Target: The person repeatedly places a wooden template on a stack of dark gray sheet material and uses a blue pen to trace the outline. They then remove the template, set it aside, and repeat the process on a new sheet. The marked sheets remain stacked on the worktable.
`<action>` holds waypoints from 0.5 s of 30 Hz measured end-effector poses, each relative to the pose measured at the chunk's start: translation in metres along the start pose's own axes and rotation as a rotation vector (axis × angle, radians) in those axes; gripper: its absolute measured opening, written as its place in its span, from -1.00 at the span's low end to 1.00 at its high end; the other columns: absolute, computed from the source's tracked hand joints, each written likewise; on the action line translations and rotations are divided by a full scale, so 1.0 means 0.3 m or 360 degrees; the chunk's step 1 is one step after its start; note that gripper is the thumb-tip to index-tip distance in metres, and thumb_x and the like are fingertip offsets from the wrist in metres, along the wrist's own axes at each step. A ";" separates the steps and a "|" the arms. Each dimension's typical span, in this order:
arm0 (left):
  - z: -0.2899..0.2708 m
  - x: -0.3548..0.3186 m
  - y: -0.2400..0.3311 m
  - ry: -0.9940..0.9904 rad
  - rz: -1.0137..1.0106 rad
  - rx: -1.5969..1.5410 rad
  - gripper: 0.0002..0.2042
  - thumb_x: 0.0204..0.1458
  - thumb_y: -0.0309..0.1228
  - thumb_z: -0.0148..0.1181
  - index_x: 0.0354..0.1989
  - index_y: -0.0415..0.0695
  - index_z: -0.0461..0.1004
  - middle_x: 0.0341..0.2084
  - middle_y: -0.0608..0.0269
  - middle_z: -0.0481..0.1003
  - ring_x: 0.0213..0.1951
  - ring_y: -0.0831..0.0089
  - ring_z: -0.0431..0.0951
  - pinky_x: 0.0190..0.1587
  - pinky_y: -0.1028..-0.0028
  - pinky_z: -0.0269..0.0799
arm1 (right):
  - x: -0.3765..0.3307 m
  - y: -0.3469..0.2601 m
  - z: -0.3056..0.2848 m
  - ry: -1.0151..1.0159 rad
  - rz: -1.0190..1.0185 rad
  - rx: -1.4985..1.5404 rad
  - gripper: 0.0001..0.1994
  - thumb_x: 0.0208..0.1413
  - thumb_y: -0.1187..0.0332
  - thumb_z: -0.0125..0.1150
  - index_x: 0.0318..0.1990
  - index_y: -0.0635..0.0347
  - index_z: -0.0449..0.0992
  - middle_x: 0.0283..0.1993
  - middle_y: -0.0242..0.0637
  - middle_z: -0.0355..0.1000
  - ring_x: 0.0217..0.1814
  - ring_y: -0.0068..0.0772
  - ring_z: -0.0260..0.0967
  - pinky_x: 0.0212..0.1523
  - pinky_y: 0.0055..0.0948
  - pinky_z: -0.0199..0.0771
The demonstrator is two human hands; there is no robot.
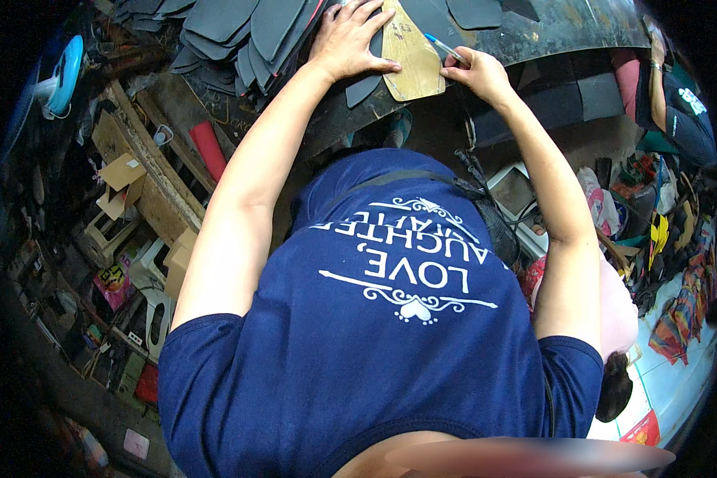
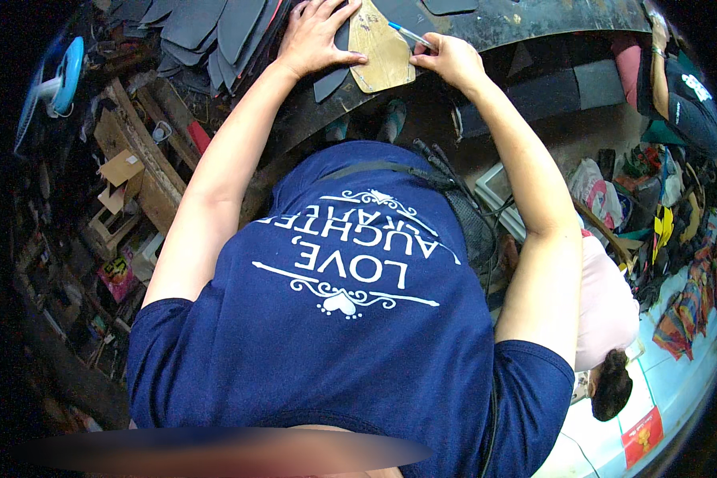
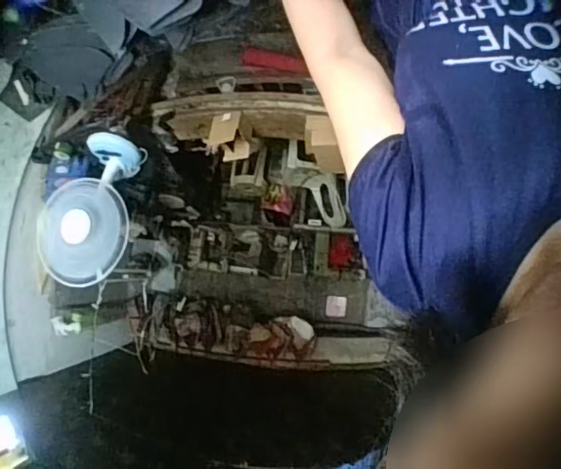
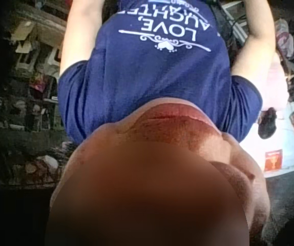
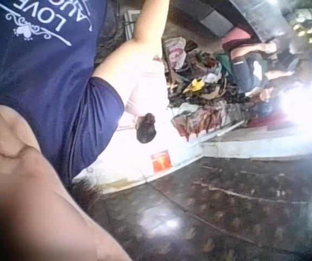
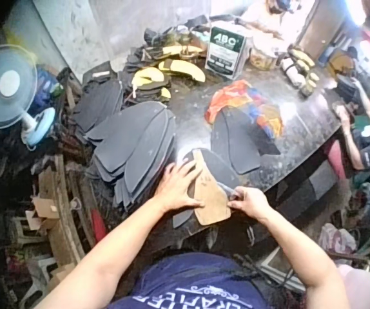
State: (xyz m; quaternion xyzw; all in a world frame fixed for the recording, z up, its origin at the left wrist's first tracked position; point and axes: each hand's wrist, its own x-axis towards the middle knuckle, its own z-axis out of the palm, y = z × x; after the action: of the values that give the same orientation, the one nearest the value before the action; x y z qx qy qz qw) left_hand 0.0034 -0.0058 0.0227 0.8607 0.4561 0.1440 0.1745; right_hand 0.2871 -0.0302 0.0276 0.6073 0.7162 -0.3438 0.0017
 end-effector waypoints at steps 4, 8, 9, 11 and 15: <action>0.000 -0.001 0.002 -0.0014 -0.0022 0.0011 0.02 -0.39 0.20 0.40 0.31 -0.07 0.22 0.27 0.01 0.18 0.35 0.04 0.05 0.34 -0.06 -0.11 | 0.005 0.020 -0.019 -0.0022 0.0169 0.0515 -0.66 0.20 0.00 0.12 -0.25 0.08 0.57 -0.39 -0.29 0.50 -0.35 -0.27 0.46 -0.27 -0.26 0.42; 0.000 0.001 0.003 0.0012 -0.0015 -0.0013 0.02 -0.39 0.19 0.41 0.32 -0.07 0.22 0.28 0.01 0.17 0.35 0.04 0.05 0.33 -0.06 -0.10 | -0.049 0.019 -0.053 0.0369 -0.0094 0.0657 -0.62 0.29 0.04 0.00 -0.26 0.18 0.55 -0.35 -0.27 0.52 -0.38 -0.40 0.47 -0.26 -0.37 0.45; 0.002 0.002 0.002 0.0005 -0.0016 -0.0001 0.02 -0.39 0.19 0.40 0.32 -0.07 0.21 0.28 0.01 0.17 0.35 0.04 0.04 0.34 -0.07 -0.10 | -0.063 0.014 -0.059 0.0327 -0.0055 0.0770 -0.64 0.30 0.06 0.01 -0.25 0.19 0.53 -0.35 -0.29 0.51 -0.37 -0.47 0.47 -0.27 -0.44 0.46; 0.008 0.000 -0.002 -0.0016 -0.0016 0.0023 0.02 -0.38 0.19 0.40 0.32 -0.06 0.21 0.28 0.01 0.17 0.36 0.04 0.04 0.34 -0.07 -0.10 | -0.080 0.002 -0.071 0.0255 0.0015 0.1004 -0.67 0.31 0.11 0.01 -0.25 0.21 0.50 -0.36 -0.32 0.50 -0.36 -0.60 0.48 -0.30 -0.56 0.49; 0.036 0.000 -0.011 0.0029 -0.0012 0.0150 -0.02 -0.32 0.26 0.32 0.33 0.02 0.21 0.30 0.09 0.16 0.37 0.11 0.02 0.35 -0.04 -0.11 | -0.068 -0.048 -0.011 0.0292 -0.0236 0.1294 -0.87 0.25 0.41 0.13 -0.15 0.28 0.42 -0.31 -0.38 0.48 -0.25 -0.55 0.54 -0.23 -0.57 0.58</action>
State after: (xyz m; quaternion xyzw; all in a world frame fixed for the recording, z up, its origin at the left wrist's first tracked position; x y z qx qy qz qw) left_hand 0.0055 -0.0059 0.0115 0.8649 0.4671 0.1294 0.1301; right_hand 0.2813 -0.0465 0.0457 0.5335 0.5613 -0.5420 -0.3264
